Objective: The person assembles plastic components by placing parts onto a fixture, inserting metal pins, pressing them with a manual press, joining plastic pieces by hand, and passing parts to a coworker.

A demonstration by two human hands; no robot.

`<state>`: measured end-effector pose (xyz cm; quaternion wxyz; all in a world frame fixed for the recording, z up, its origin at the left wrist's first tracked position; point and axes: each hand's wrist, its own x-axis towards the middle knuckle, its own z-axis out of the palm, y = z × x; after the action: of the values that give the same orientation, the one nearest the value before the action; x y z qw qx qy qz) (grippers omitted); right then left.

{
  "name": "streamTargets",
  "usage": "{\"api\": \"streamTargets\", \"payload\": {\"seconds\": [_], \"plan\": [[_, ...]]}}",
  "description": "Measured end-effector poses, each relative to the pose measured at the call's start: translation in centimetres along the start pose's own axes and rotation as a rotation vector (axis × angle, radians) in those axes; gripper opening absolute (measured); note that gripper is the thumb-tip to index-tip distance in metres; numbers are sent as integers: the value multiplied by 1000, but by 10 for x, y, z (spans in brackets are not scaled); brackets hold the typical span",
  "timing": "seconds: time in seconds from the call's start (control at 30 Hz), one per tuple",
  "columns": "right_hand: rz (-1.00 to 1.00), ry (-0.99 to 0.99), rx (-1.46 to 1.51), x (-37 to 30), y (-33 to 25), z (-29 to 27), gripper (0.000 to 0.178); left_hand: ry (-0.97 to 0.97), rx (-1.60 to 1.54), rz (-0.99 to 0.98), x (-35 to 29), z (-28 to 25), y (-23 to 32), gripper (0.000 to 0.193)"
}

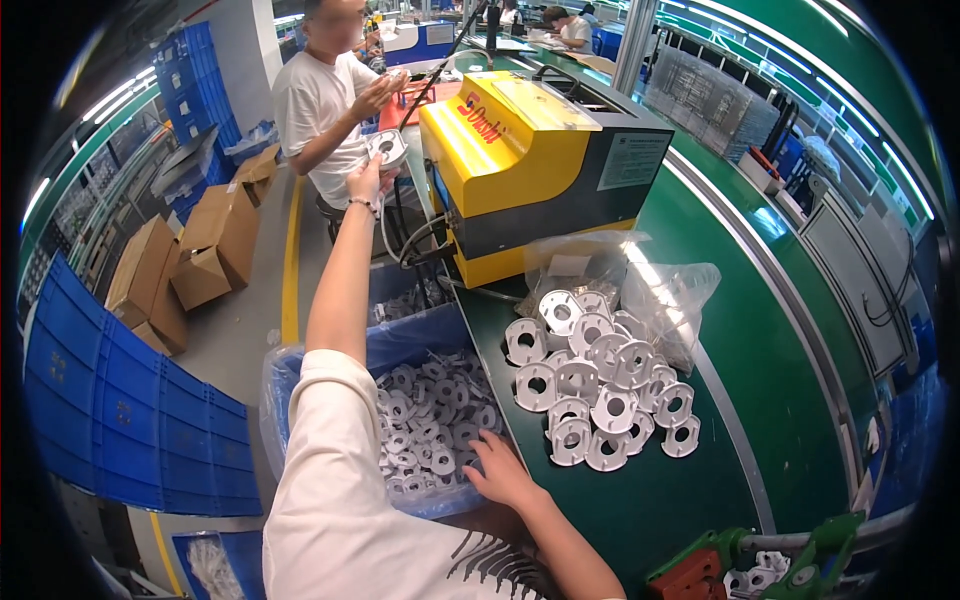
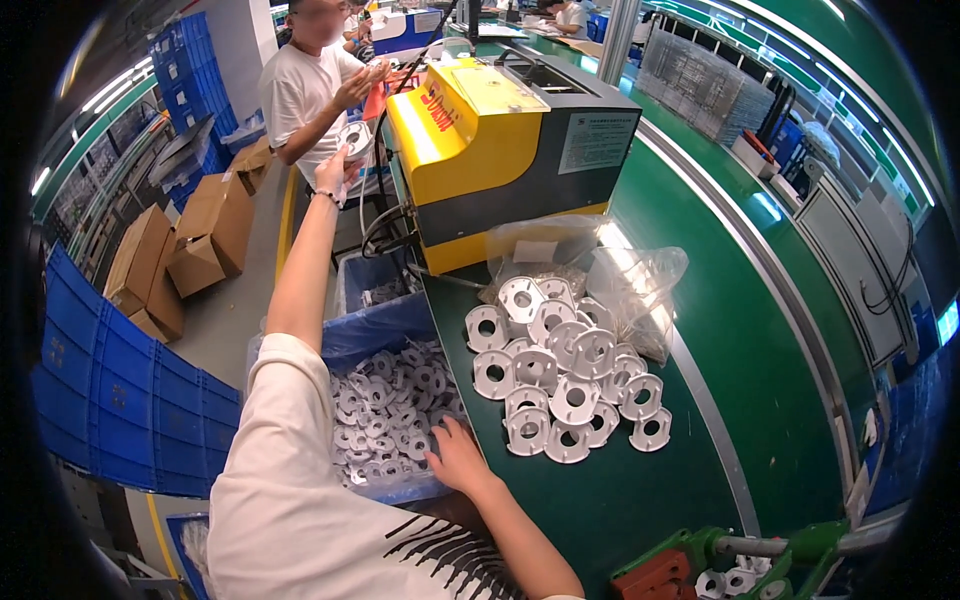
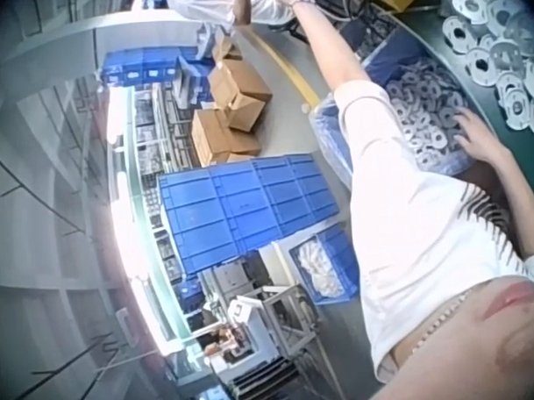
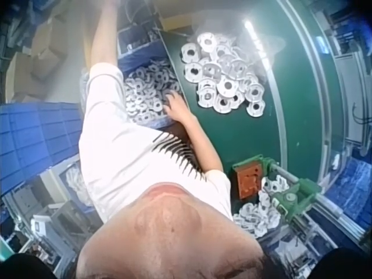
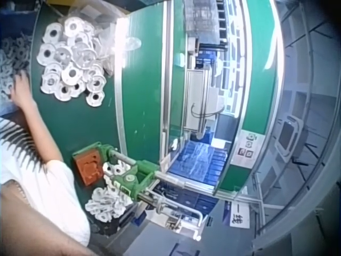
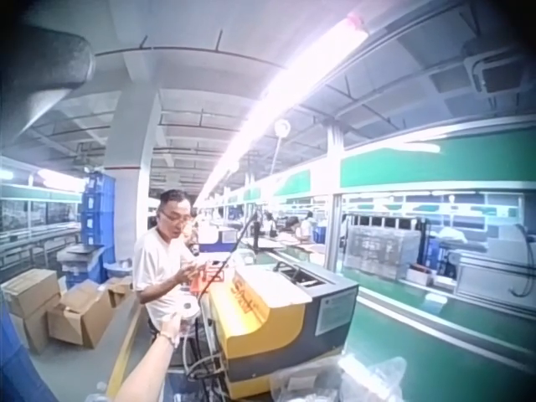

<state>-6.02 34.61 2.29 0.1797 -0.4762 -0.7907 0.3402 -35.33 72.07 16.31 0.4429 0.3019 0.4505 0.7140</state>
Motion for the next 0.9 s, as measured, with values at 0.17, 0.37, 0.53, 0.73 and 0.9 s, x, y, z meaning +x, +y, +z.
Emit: {"api": "streamTargets", "payload": {"seconds": [0.17,0.37,0.53,0.73,0.9], "plan": [[2,-4,-7,0,1,2,48,88,-10,-30,-3,4,4,27],[-41,1,25,1,3,1,45,51,404,305,-11,5,4,46],[-23,8,13,0,3,2,43,220,414,263,-19,9,11,33],[-31,-9,7,-2,-1,6,43,208,606,263,-26,-5,15,30],[-39,23,28,0,-1,13,40,100,888,543,-25,-43,17,30]]}}
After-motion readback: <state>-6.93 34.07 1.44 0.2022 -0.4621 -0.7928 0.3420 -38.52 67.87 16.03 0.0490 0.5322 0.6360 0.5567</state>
